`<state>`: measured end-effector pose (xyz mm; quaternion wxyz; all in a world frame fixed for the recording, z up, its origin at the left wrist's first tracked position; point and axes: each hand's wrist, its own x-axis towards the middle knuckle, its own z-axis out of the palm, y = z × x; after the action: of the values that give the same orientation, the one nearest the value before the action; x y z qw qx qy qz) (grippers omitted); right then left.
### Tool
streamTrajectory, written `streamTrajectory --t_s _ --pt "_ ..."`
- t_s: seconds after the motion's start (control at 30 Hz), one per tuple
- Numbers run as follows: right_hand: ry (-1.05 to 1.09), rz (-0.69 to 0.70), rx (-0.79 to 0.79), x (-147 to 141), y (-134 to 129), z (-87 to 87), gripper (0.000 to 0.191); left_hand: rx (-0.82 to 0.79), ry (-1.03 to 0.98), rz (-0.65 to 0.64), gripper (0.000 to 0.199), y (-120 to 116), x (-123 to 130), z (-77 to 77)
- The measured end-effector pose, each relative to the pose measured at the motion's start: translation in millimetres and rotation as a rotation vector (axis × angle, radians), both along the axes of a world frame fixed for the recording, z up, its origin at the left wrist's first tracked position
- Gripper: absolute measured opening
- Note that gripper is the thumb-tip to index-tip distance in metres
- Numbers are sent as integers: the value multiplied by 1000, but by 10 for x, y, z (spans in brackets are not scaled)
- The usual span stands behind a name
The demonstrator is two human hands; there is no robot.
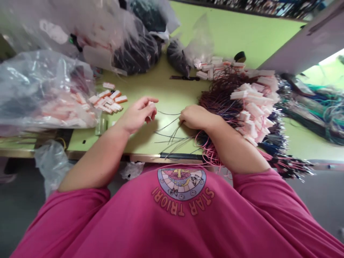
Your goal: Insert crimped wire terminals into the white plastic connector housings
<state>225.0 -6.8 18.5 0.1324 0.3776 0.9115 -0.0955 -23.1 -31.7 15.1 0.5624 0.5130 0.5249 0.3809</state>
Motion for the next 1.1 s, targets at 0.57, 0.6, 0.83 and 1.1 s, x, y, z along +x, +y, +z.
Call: streamTrajectory --t_s 0.57,0.6,0.83,1.1 --pt "85 -11 85 -92 23 -118 36 -69 -173 79 25 192 255 94" --pt "82 -11 86 -89 23 -121 36 -73 -173 76 26 200 285 111" --pt "215 -119 32 -90 24 -68 31 -56 -237 178 31 306 297 -16" --pt "623 42 -194 -134 -2 -133 24 -167 -311 -28 31 274 278 -268"
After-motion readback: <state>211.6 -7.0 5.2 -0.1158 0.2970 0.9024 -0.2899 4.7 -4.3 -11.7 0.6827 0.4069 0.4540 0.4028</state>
